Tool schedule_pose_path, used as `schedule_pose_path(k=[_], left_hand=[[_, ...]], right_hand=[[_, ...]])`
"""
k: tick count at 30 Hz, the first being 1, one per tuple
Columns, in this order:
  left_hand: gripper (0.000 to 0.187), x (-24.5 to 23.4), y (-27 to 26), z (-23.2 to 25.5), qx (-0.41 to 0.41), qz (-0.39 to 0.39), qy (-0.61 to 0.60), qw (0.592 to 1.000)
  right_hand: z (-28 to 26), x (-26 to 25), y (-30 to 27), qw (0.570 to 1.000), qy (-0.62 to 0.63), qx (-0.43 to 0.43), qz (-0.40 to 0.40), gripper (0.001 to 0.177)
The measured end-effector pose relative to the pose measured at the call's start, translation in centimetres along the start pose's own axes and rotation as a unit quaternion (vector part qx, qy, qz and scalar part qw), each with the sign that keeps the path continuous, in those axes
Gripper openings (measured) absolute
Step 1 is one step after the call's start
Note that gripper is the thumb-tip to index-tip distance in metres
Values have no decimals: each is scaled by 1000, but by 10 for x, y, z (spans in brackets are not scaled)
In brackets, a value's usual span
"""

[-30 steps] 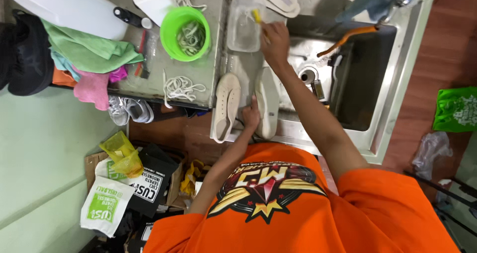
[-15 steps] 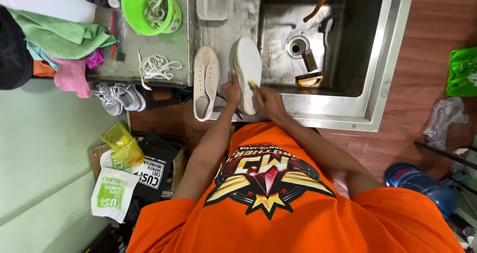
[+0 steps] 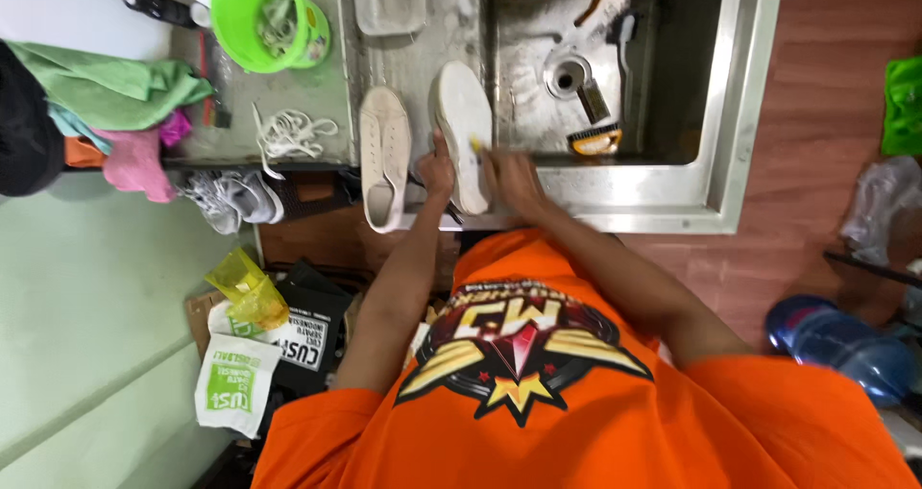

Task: The person cleans a shoe and its insole by hand over a sink. The person scrubs the white insole with a brush and soapy water, periodically rinsing it under a faucet, and then moves the cleaned insole to a nearby rack.

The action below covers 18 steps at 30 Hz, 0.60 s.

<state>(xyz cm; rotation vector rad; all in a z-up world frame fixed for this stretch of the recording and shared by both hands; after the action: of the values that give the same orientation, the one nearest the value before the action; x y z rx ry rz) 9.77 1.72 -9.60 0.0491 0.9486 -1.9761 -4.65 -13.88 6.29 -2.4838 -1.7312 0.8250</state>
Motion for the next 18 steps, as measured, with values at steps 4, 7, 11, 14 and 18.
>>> schedule_pose_path(k=[4,7,11,14,18], left_hand=[[88,3,2,-5,7,17,-12,1000],[82,2,2,4,28,15,-52,998],[83,-5,-8,11,38,28,-68,997],[83,-4,-5,17,50,19,-68,996],[80,-3,-21,31,34,13,-66,997]], right_hand=[[-3,-35,75,995,31,-45,78,39],[-16,-47,63,993,11,-45,108,23],[-29,-26,-11,998,56,-39,17,30],[-17,-22,1,998,43,-35,9,30],[5,-35,66,997,59,-18,55,40]])
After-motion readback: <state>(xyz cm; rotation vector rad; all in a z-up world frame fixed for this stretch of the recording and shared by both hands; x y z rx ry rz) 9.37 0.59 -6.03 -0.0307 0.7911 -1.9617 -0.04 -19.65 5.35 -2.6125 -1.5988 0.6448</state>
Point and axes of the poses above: each hand's wrist, its own y-axis towards the middle knuckle, its own x-axis out of the palm, z = x × y, the point moved 10 cm from there along y, towards the middle knuckle, and after that the axes turned 11 degrees about -z, right-handed, at the moved point
